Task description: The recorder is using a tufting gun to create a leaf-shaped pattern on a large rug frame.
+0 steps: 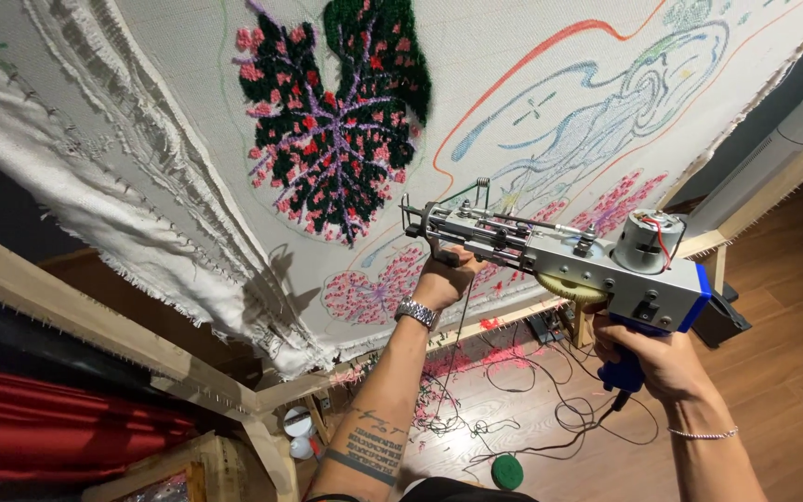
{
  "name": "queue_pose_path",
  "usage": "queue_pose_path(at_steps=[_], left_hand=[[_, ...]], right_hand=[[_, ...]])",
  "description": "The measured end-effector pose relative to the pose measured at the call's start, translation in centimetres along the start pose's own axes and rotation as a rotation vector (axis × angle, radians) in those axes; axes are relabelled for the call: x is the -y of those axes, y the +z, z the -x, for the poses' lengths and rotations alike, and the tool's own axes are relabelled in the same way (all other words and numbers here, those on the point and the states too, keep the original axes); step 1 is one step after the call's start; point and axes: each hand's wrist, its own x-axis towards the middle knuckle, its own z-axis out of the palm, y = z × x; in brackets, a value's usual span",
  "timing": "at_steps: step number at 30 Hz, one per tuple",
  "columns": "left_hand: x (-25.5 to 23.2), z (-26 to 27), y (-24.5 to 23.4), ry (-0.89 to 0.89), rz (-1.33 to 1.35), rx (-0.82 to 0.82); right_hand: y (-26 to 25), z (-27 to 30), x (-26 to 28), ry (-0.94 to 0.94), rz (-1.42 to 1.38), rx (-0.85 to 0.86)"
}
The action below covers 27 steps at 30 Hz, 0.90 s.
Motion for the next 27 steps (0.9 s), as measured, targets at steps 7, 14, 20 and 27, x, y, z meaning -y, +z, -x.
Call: queue_pose_path(at_steps=[7,14,20,27], left_hand=[[-0.3,-0.6,-1.3,-0.022,0.048,-0.024],[-4.8,-1.1,-3.5,-0.036,0.216,-0.177],[-7.5,-1.3,-6.3,-0.017,0.160,-0.394],[-6.3,-2.9,-7.3,-0.006,0.083,-0.446]], right_hand=[[0.7,-0.3,0.7,0.119,0.194,-0.076],[1.5,-1.1,-1.9,-0.023,-0.030,-0.033],[3.9,-1.9,-1.2,-0.177,0.145,-0.127],[7.1,-2.9,0.0,-0.215,0.038,-0.042]])
